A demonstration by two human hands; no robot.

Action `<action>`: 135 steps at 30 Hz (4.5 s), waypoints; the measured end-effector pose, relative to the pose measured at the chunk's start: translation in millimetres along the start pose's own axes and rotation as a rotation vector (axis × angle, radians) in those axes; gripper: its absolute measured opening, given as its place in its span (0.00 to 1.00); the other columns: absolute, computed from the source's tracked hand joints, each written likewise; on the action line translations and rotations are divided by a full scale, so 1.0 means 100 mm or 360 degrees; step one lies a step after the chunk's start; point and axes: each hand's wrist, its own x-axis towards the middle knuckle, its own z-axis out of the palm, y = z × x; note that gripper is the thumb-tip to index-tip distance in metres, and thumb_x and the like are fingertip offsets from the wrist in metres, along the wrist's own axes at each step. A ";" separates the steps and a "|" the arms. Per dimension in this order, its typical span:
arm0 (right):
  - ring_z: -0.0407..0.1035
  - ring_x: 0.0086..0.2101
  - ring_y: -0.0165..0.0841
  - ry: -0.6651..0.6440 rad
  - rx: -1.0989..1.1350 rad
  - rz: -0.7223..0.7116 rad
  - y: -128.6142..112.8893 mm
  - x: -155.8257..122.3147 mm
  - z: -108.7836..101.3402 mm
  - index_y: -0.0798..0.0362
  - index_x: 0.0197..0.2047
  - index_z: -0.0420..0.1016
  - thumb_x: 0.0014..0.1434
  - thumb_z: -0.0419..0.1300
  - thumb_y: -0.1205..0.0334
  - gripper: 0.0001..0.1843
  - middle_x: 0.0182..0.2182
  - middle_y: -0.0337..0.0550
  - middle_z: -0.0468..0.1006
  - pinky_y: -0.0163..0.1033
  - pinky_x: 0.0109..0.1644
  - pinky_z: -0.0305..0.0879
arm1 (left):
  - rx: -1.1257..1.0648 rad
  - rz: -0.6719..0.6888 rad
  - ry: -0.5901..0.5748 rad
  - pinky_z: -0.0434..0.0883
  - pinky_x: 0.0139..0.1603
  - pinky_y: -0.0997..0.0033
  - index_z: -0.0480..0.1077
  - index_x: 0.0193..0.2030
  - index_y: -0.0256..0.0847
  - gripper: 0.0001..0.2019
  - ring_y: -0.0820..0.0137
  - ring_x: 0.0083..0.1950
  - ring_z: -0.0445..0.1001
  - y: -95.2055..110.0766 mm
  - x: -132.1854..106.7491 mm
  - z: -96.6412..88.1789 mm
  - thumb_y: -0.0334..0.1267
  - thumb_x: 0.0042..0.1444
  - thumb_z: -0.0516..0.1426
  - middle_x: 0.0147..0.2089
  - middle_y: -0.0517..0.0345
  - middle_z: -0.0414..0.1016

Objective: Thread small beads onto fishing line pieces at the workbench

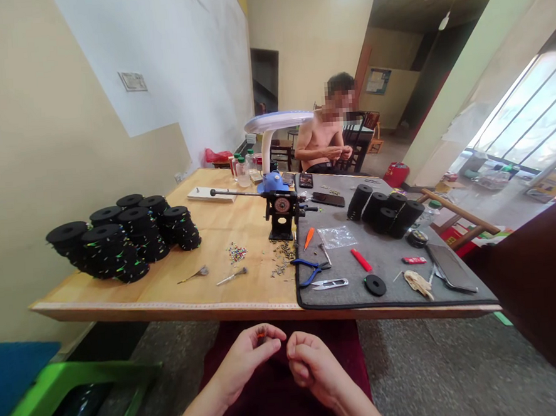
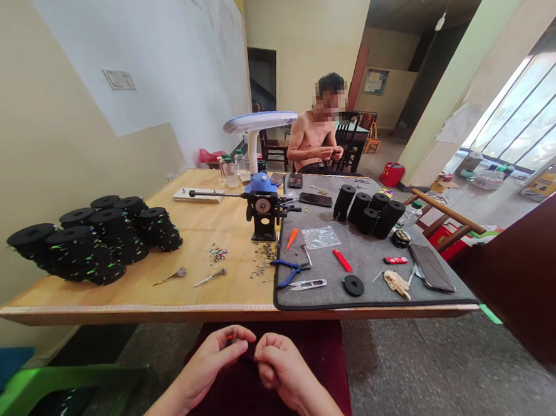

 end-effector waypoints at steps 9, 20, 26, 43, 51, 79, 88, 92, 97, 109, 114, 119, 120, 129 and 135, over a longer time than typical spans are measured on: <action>0.70 0.25 0.29 0.0193 -0.0690 -0.0184 -0.12 0.00 -0.10 0.56 0.38 0.72 0.52 0.61 0.57 0.12 0.29 0.45 0.80 0.27 0.19 0.54 | 0.0346 0.0238 0.0187 0.66 0.35 0.70 0.74 0.26 0.37 0.12 0.68 0.30 0.69 0.00 0.03 0.02 0.45 0.51 0.59 0.26 0.56 0.75; 0.63 0.17 0.25 0.0119 -0.0827 -0.0182 -0.15 0.16 0.12 0.55 0.35 0.66 0.52 0.62 0.53 0.15 0.19 0.34 0.73 0.29 0.20 0.59 | 0.0568 0.0417 0.0302 0.66 0.32 0.73 0.72 0.24 0.39 0.11 0.67 0.29 0.71 0.04 -0.03 0.06 0.41 0.54 0.57 0.24 0.56 0.75; 0.55 0.14 0.23 0.0240 -0.1045 -0.0339 -0.05 0.24 0.08 0.53 0.24 0.63 0.50 0.61 0.58 0.12 0.11 0.30 0.65 0.29 0.19 0.48 | 0.0870 0.0543 0.0380 0.66 0.31 0.73 0.72 0.26 0.41 0.11 0.66 0.29 0.73 0.10 0.01 -0.09 0.41 0.56 0.55 0.25 0.57 0.76; 0.41 0.10 0.19 0.0208 -0.0465 -0.0212 0.07 0.29 -0.12 0.50 0.24 0.58 0.39 0.64 0.32 0.30 0.07 0.24 0.58 0.28 0.14 0.36 | 0.2004 0.0637 0.0740 0.67 0.49 0.64 0.62 0.57 0.38 0.18 0.59 0.52 0.73 0.54 0.66 -0.69 0.34 0.60 0.49 0.54 0.43 0.73; 0.42 0.10 0.19 0.0195 -0.0473 -0.0168 0.15 0.32 -0.08 0.50 0.23 0.59 0.38 0.64 0.34 0.29 0.07 0.25 0.58 0.28 0.14 0.35 | 0.2197 0.0330 0.0709 0.67 0.41 0.68 0.71 0.44 0.41 0.11 0.62 0.42 0.75 0.72 0.84 -0.85 0.29 0.55 0.53 0.38 0.53 0.79; 0.44 0.10 0.18 0.0297 -0.0368 -0.0256 0.10 0.11 0.10 0.52 0.26 0.61 0.44 0.65 0.40 0.25 0.08 0.27 0.63 0.27 0.14 0.37 | 0.0100 0.0010 0.0176 0.60 0.19 0.78 0.68 0.27 0.38 0.13 0.76 0.21 0.62 0.02 -0.05 -0.15 0.46 0.47 0.62 0.24 0.62 0.71; 0.49 0.10 0.19 0.0387 -0.0513 -0.0130 0.09 0.14 0.08 0.53 0.25 0.64 0.46 0.65 0.46 0.21 0.09 0.28 0.66 0.27 0.15 0.43 | -0.0216 -0.0136 0.0174 0.61 0.21 0.79 0.67 0.26 0.37 0.13 0.77 0.23 0.63 -0.27 -0.08 0.10 0.44 0.46 0.64 0.23 0.62 0.69; 0.51 0.11 0.20 0.0380 -0.0559 -0.0155 0.10 0.15 0.08 0.54 0.25 0.64 0.46 0.65 0.47 0.19 0.10 0.29 0.66 0.27 0.16 0.45 | -0.0098 -0.0090 0.0164 0.62 0.21 0.78 0.66 0.26 0.37 0.14 0.76 0.23 0.63 -0.29 -0.08 0.12 0.44 0.47 0.63 0.23 0.61 0.70; 0.53 0.11 0.20 0.0383 -0.0612 -0.0191 0.12 0.17 0.07 0.54 0.25 0.65 0.47 0.64 0.49 0.18 0.10 0.29 0.66 0.28 0.16 0.46 | -0.0001 -0.0020 0.0168 0.64 0.19 0.78 0.65 0.25 0.38 0.14 0.73 0.23 0.67 -0.28 -0.09 0.14 0.45 0.48 0.63 0.22 0.61 0.71; 0.53 0.12 0.21 0.0436 -0.0623 -0.0225 0.16 0.19 0.06 0.53 0.24 0.63 0.48 0.63 0.50 0.17 0.10 0.29 0.65 0.28 0.17 0.47 | -0.0422 -0.0129 0.0134 0.70 0.28 0.75 0.65 0.31 0.39 0.13 0.72 0.29 0.73 -0.28 -0.09 0.16 0.43 0.48 0.64 0.27 0.62 0.72; 0.51 0.12 0.20 0.0428 -0.0512 -0.0145 0.18 0.19 0.04 0.54 0.26 0.64 0.48 0.63 0.50 0.17 0.10 0.29 0.65 0.28 0.17 0.45 | -0.0689 -0.0245 0.0016 0.70 0.32 0.73 0.68 0.34 0.38 0.13 0.71 0.31 0.74 -0.25 -0.10 0.16 0.41 0.47 0.65 0.29 0.60 0.73; 0.51 0.11 0.20 0.0401 -0.0518 -0.0097 0.17 0.17 0.03 0.54 0.25 0.64 0.46 0.65 0.46 0.20 0.10 0.30 0.67 0.28 0.16 0.43 | -0.0639 -0.0219 0.0133 0.68 0.30 0.74 0.69 0.29 0.37 0.12 0.73 0.28 0.71 -0.30 -0.06 0.14 0.41 0.46 0.66 0.26 0.62 0.71; 0.50 0.11 0.20 0.0403 -0.0531 -0.0090 0.16 0.16 0.03 0.54 0.25 0.64 0.47 0.64 0.46 0.21 0.10 0.30 0.67 0.28 0.16 0.43 | -0.0630 -0.0224 0.0178 0.67 0.29 0.75 0.69 0.29 0.37 0.12 0.74 0.28 0.70 -0.32 -0.05 0.14 0.41 0.45 0.66 0.26 0.62 0.70; 0.49 0.10 0.19 0.0329 -0.0487 0.0055 0.18 0.10 0.07 0.54 0.25 0.64 0.48 0.63 0.51 0.16 0.09 0.29 0.66 0.27 0.14 0.39 | -0.0422 -0.0163 0.0356 0.65 0.26 0.77 0.69 0.28 0.38 0.13 0.76 0.25 0.65 -0.37 -0.03 0.11 0.44 0.44 0.65 0.26 0.65 0.67; 0.50 0.10 0.19 0.0314 -0.0418 0.0129 0.19 0.10 0.08 0.54 0.24 0.64 0.48 0.63 0.53 0.15 0.10 0.30 0.67 0.27 0.14 0.38 | -0.0124 -0.0007 0.0395 0.65 0.25 0.75 0.69 0.29 0.39 0.13 0.75 0.23 0.65 -0.35 -0.03 0.09 0.47 0.46 0.63 0.25 0.65 0.68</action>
